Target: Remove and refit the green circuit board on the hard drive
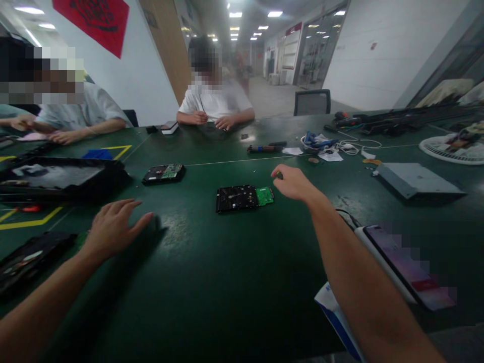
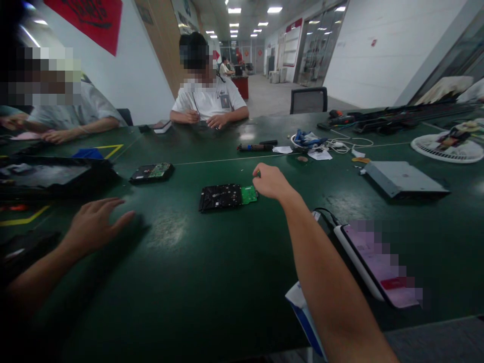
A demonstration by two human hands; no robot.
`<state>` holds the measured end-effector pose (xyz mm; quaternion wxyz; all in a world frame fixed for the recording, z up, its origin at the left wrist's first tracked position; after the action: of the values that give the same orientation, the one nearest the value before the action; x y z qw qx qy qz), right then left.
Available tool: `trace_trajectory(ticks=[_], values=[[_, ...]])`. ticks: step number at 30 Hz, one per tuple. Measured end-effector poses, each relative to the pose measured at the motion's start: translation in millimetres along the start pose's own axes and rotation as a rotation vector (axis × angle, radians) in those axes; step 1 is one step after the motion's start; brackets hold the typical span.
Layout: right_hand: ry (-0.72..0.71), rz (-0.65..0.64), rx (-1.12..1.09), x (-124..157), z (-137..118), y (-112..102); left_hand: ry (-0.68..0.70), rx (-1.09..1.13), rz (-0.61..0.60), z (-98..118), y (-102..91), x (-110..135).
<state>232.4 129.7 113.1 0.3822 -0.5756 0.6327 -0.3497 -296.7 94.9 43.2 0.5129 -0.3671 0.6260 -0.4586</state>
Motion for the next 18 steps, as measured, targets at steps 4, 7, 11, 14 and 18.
trace_trajectory(ticks=[4,7,11,14,18], values=[[0.011,-0.154,0.078,-5.0,15.1,32.2,0.203,0.24,0.065,123.3,19.2,-41.2],[-0.008,-0.214,0.088,-3.9,20.8,44.1,0.263,0.432,0.086,198.7,29.2,-66.6],[-0.019,-0.295,0.073,-2.3,30.6,58.8,0.289,0.561,0.059,263.2,35.0,-88.7],[0.001,-0.343,0.045,-3.1,40.2,69.4,0.301,0.549,0.062,281.7,34.5,-94.7],[0.012,-0.363,0.026,-5.5,47.7,77.5,0.358,0.561,0.05,286.4,34.2,-93.5]])
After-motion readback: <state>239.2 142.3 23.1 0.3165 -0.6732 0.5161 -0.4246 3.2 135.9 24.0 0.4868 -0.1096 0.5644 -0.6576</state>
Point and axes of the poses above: each hand's wrist, its own x-axis away from the middle knuckle, its own y-axis out of the palm, z = x × y, the point moved 10 cm from there along -x, towards the middle knuckle, and after that the axes turned 11 degrees about y, right-handed, at the moved point
